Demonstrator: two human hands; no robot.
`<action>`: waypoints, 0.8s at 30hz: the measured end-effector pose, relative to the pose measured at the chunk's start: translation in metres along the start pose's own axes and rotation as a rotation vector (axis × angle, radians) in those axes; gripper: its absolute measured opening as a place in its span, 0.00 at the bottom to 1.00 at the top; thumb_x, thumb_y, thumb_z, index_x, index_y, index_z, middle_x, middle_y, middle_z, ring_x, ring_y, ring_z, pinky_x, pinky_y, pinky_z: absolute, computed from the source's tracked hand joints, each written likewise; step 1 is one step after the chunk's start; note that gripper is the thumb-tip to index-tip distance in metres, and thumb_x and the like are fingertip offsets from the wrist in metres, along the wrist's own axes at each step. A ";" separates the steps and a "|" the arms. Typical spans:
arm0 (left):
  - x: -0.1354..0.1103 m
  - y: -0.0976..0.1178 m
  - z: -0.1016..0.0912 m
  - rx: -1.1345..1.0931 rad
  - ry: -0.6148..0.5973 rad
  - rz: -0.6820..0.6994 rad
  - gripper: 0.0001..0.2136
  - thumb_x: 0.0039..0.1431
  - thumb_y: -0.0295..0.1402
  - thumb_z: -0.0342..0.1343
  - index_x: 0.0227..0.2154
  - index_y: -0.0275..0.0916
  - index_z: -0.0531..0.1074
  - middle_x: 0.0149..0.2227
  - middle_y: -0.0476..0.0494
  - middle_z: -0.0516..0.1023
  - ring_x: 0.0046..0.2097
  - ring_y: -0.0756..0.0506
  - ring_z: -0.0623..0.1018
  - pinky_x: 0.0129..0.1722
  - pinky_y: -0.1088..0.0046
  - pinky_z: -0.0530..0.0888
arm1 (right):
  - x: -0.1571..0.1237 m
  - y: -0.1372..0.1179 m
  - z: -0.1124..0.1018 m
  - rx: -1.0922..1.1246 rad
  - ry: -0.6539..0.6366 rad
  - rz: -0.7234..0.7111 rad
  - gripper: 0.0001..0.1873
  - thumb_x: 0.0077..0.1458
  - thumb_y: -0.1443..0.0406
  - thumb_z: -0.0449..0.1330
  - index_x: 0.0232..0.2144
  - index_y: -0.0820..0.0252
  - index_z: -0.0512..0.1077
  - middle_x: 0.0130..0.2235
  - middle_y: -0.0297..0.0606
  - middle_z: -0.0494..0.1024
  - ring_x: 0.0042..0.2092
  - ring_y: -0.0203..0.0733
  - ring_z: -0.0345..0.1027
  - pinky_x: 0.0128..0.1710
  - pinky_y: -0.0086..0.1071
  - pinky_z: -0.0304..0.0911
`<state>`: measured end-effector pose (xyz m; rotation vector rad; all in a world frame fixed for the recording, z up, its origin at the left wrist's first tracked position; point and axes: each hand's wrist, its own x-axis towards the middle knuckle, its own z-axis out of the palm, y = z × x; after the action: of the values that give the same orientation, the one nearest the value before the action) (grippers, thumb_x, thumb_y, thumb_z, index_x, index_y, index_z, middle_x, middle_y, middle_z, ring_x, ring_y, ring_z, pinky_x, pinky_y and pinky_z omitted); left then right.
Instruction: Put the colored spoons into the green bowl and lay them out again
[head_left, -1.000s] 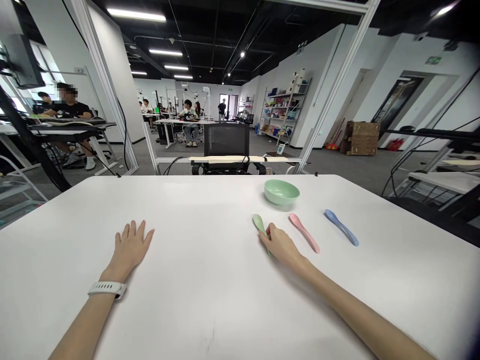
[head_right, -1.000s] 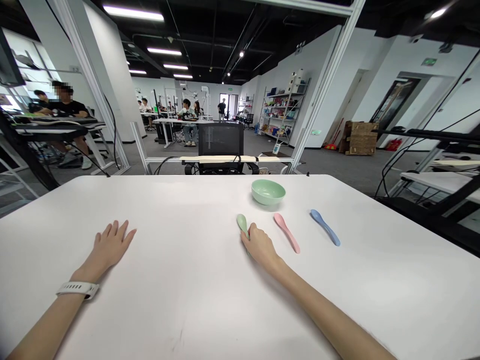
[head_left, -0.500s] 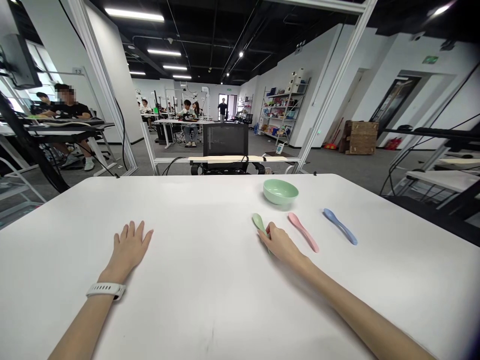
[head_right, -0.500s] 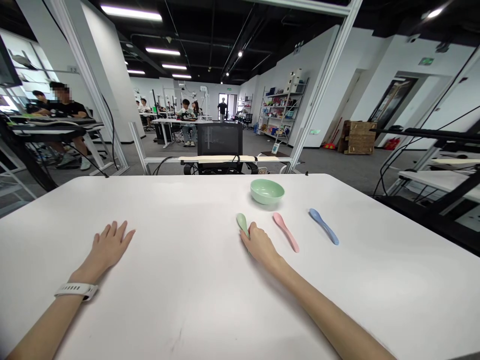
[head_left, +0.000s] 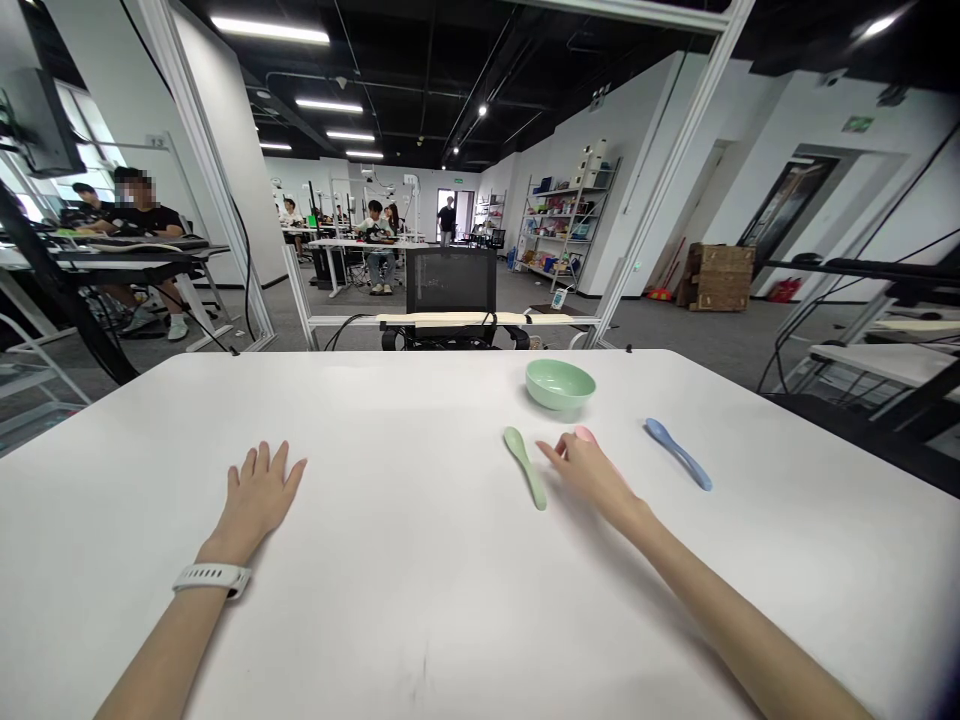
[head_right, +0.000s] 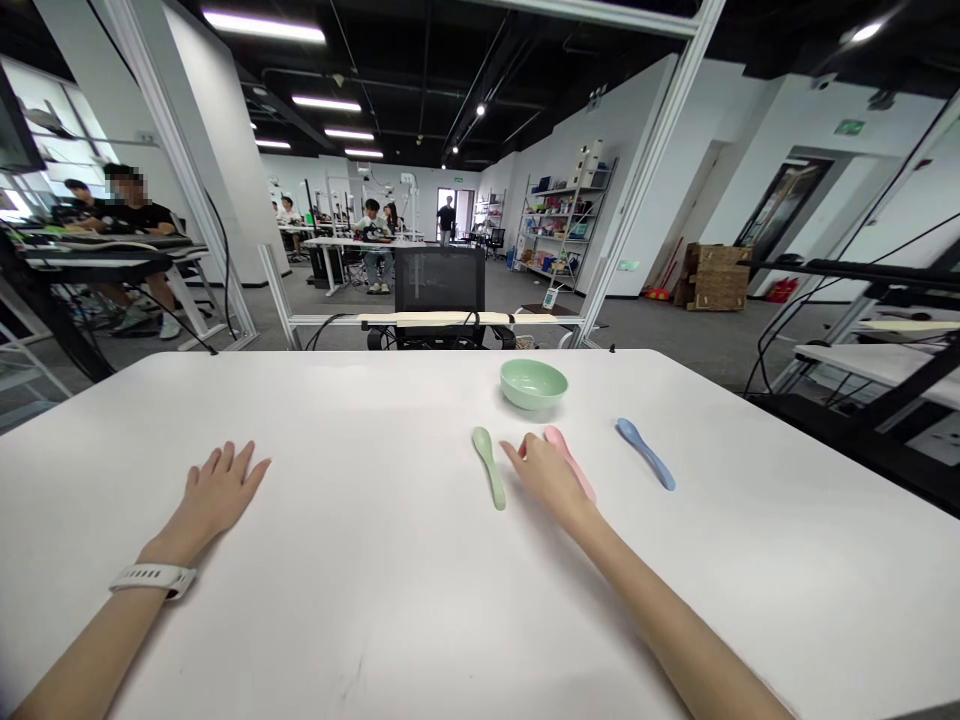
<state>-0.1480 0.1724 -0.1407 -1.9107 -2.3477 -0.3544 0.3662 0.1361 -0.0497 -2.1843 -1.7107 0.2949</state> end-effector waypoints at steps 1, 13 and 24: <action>0.000 0.000 0.000 0.004 -0.006 -0.001 0.41 0.76 0.49 0.35 0.79 0.27 0.67 0.82 0.14 0.64 0.83 0.20 0.65 0.77 0.30 0.65 | 0.005 0.006 -0.006 -0.036 0.023 0.019 0.18 0.80 0.55 0.58 0.38 0.57 0.76 0.41 0.47 0.86 0.40 0.49 0.80 0.42 0.36 0.64; -0.002 0.001 -0.003 -0.008 -0.021 -0.014 0.41 0.76 0.50 0.35 0.79 0.27 0.66 0.82 0.15 0.63 0.83 0.20 0.64 0.78 0.31 0.64 | 0.011 0.060 -0.025 -0.063 -0.004 0.188 0.32 0.81 0.43 0.52 0.37 0.59 0.80 0.28 0.48 0.80 0.38 0.58 0.79 0.44 0.43 0.69; -0.001 0.002 -0.004 -0.017 -0.018 -0.004 0.42 0.75 0.49 0.34 0.79 0.25 0.67 0.82 0.13 0.63 0.83 0.19 0.64 0.77 0.29 0.64 | 0.011 0.056 -0.023 -0.033 -0.052 0.248 0.27 0.83 0.49 0.49 0.35 0.54 0.75 0.26 0.45 0.79 0.32 0.53 0.76 0.41 0.41 0.66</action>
<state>-0.1465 0.1704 -0.1372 -1.9247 -2.3680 -0.3594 0.4279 0.1316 -0.0500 -2.4359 -1.4798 0.3917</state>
